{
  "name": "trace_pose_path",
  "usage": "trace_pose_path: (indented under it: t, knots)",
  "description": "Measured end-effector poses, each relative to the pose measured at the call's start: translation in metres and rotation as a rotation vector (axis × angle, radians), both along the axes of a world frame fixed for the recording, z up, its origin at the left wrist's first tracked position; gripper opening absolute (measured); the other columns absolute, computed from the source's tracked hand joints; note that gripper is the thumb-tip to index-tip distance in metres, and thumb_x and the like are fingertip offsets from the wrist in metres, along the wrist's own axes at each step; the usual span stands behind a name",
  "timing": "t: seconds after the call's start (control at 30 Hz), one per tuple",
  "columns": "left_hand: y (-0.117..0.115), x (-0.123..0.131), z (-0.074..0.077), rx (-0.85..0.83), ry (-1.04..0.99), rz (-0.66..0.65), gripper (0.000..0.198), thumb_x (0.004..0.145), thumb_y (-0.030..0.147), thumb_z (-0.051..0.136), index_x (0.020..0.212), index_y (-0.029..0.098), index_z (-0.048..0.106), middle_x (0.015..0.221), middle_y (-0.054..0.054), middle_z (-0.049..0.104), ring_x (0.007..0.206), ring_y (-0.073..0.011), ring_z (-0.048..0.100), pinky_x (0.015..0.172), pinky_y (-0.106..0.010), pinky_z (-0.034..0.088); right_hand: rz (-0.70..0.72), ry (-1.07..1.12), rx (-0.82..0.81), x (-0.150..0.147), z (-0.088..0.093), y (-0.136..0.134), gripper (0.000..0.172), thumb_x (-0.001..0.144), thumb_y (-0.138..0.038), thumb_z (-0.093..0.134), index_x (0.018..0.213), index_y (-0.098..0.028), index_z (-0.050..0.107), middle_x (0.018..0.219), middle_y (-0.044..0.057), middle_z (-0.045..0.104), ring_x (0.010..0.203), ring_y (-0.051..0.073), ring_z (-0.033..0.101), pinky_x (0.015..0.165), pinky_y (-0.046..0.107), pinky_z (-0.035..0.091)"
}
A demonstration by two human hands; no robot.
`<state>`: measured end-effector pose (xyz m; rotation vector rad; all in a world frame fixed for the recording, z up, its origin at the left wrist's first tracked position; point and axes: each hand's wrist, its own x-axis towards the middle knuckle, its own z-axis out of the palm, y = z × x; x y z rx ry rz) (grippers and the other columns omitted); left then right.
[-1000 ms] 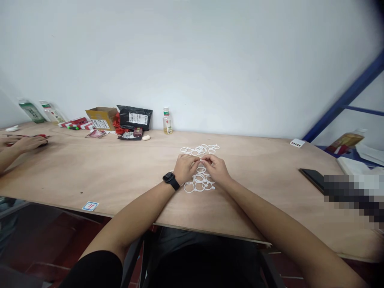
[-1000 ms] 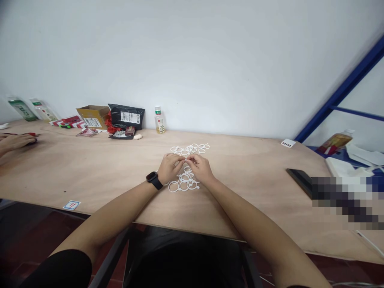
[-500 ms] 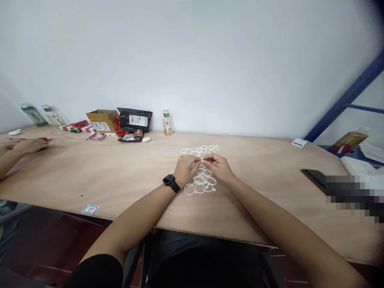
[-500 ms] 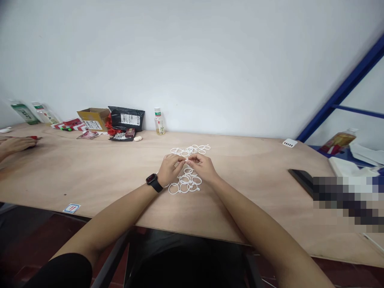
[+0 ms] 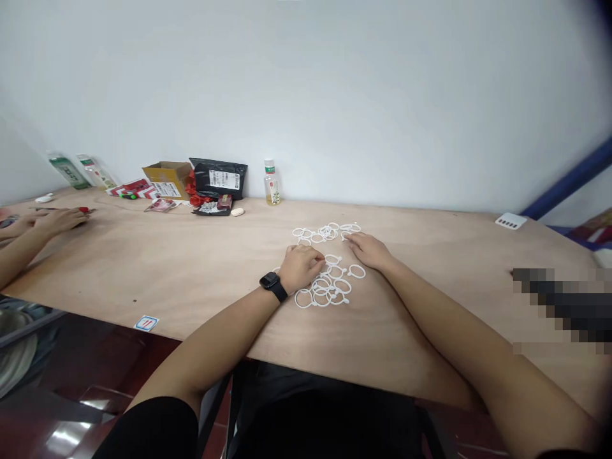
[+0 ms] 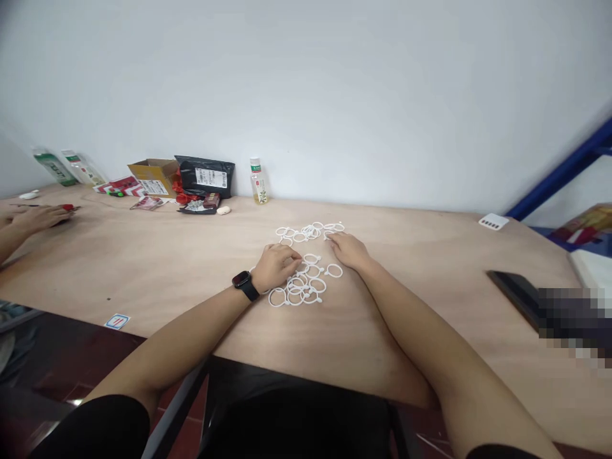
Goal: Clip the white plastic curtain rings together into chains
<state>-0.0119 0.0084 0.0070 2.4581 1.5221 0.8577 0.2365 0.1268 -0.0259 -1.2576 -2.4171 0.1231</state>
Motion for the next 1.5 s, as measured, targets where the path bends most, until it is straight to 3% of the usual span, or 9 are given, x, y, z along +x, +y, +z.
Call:
trace_pose_path:
  t: [0.13, 0.27, 0.5, 0.77, 0.87, 0.97, 1.13, 1.27, 1.5]
  knots:
    - [0.000, 0.000, 0.000, -0.002, -0.005, 0.009, 0.018, 0.089, 0.033, 0.054, 0.089, 0.024, 0.069, 0.097, -0.002, 0.072, 0.096, -0.0198, 0.061, 0.094, -0.039, 0.038, -0.057, -0.011, -0.013, -0.003, 0.006, -0.011, 0.033, 0.089, -0.017, 0.049, 0.119, -0.017, 0.064, 0.120, 0.011, 0.065, 0.109, 0.024, 0.059, 0.093, 0.035, 0.046]
    - [0.001, 0.001, -0.003, -0.019, 0.006, 0.005, 0.019, 0.087, 0.036, 0.056, 0.086, 0.024, 0.070, 0.093, -0.002, 0.072, 0.093, -0.0206, 0.062, 0.091, -0.038, 0.040, -0.121, -0.017, -0.024, 0.001, 0.006, -0.022, 0.040, 0.091, -0.017, 0.046, 0.130, -0.016, 0.056, 0.119, 0.013, 0.064, 0.107, 0.026, 0.059, 0.091, 0.035, 0.045]
    - [0.001, 0.001, -0.003, 0.000, 0.027, 0.023, 0.021, 0.087, 0.036, 0.055, 0.086, 0.023, 0.070, 0.094, -0.003, 0.072, 0.092, -0.0213, 0.062, 0.092, -0.038, 0.042, -0.054, 0.114, -0.022, 0.004, 0.018, -0.045, 0.037, 0.093, -0.016, 0.042, 0.126, -0.017, 0.059, 0.111, 0.013, 0.061, 0.103, 0.024, 0.058, 0.090, 0.034, 0.044]
    - [-0.007, 0.014, 0.017, 0.086, -0.023, -0.046, 0.028, 0.089, 0.039, 0.057, 0.108, 0.023, 0.067, 0.106, -0.004, 0.070, 0.104, -0.0226, 0.061, 0.094, -0.037, 0.042, 0.080, 0.496, -0.146, -0.026, 0.046, -0.089, 0.019, 0.090, -0.026, 0.051, 0.101, -0.018, 0.065, 0.092, 0.004, 0.066, 0.081, 0.016, 0.058, 0.077, 0.029, 0.047]
    - [-0.005, 0.024, 0.023, 0.089, -0.082, -0.076, 0.027, 0.091, 0.038, 0.055, 0.108, 0.023, 0.068, 0.101, -0.004, 0.072, 0.097, -0.0204, 0.063, 0.092, -0.035, 0.045, 0.114, 0.705, -0.243, -0.037, 0.049, -0.098, 0.020, 0.088, -0.034, 0.055, 0.095, -0.019, 0.065, 0.088, 0.002, 0.068, 0.076, 0.015, 0.058, 0.071, 0.027, 0.048]
    - [-0.001, 0.029, 0.019, 0.089, -0.213, -0.063, 0.026, 0.093, 0.037, 0.052, 0.100, 0.022, 0.071, 0.095, -0.003, 0.073, 0.089, -0.0178, 0.065, 0.086, -0.031, 0.048, 0.099, 0.816, -0.285, -0.043, 0.048, -0.100, 0.023, 0.086, -0.040, 0.058, 0.091, -0.019, 0.065, 0.080, 0.001, 0.066, 0.068, 0.014, 0.057, 0.063, 0.025, 0.046]
    - [0.002, 0.026, 0.007, 0.077, -0.300, -0.051, 0.022, 0.089, 0.037, 0.058, 0.085, 0.020, 0.073, 0.083, -0.002, 0.074, 0.079, -0.0165, 0.066, 0.080, -0.030, 0.049, 0.125, 0.745, -0.282, -0.046, 0.045, -0.105, 0.019, 0.087, -0.036, 0.057, 0.088, -0.019, 0.065, 0.075, 0.000, 0.065, 0.065, 0.013, 0.056, 0.061, 0.025, 0.045]
    - [-0.001, 0.023, 0.007, 0.064, -0.305, -0.048, 0.022, 0.088, 0.036, 0.058, 0.084, 0.020, 0.072, 0.082, -0.001, 0.074, 0.079, -0.0157, 0.066, 0.079, -0.029, 0.050, 0.131, 0.678, -0.218, -0.048, 0.045, -0.109, 0.019, 0.089, -0.032, 0.054, 0.092, -0.019, 0.066, 0.080, 0.001, 0.068, 0.071, 0.014, 0.060, 0.066, 0.026, 0.047]
    - [0.015, -0.001, 0.008, -0.019, -0.094, -0.016, 0.019, 0.085, 0.038, 0.060, 0.089, 0.024, 0.072, 0.095, -0.001, 0.073, 0.091, -0.0189, 0.064, 0.086, -0.033, 0.048, 0.124, 0.440, 0.004, -0.027, 0.040, -0.097, 0.015, 0.087, -0.024, 0.057, 0.093, -0.020, 0.071, 0.090, 0.006, 0.071, 0.078, 0.017, 0.062, 0.073, 0.030, 0.047]
